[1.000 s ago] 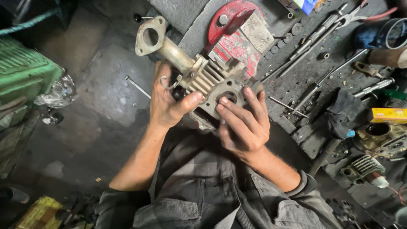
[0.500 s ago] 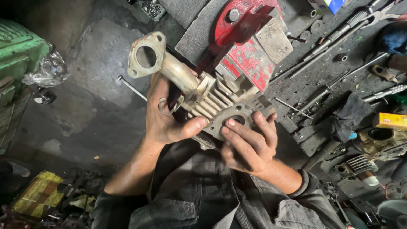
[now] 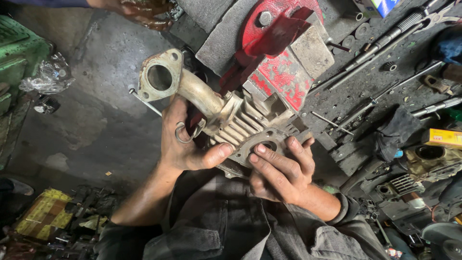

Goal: The person works on a small engine cylinder head clamped in a bench vise, tapping and fitting parts inside the valve area, wiping the head with a cloth, and handling small components such as the valve and spring while turning the head to reach different sides.

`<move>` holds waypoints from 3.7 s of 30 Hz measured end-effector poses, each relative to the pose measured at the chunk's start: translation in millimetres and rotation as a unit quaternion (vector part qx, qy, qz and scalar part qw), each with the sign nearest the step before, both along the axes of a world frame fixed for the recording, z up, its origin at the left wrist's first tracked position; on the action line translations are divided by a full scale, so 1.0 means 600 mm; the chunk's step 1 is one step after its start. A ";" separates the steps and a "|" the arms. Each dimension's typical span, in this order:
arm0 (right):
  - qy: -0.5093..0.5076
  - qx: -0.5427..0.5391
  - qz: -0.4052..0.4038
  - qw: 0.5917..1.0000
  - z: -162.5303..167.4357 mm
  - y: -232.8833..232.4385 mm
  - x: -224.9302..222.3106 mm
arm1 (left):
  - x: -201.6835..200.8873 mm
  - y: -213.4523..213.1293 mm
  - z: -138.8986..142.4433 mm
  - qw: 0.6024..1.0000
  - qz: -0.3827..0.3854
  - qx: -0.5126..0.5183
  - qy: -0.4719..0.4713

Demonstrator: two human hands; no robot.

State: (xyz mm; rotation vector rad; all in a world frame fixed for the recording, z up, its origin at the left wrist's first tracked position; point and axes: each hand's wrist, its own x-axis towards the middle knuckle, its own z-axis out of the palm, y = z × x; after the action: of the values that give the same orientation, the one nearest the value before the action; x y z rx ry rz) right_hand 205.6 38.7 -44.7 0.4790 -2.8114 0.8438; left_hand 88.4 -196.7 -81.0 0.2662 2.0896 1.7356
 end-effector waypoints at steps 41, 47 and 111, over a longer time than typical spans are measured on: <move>-0.031 0.008 0.009 0.999 0.003 0.005 0.011 | -0.004 -0.002 0.004 0.999 -0.004 0.023 -0.022; -0.021 0.002 0.001 1.000 0.000 0.004 0.017 | -0.004 -0.001 0.006 1.000 0.003 0.022 -0.008; 0.091 -0.289 -0.219 0.927 0.280 0.128 0.168 | 0.011 0.019 0.024 0.911 -0.019 0.342 -0.231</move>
State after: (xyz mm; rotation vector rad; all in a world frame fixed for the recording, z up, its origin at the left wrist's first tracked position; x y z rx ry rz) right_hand 306.5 115.7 123.4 -0.1517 -2.2055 1.3506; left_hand 95.0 -185.4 -66.5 0.0726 1.0945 2.1913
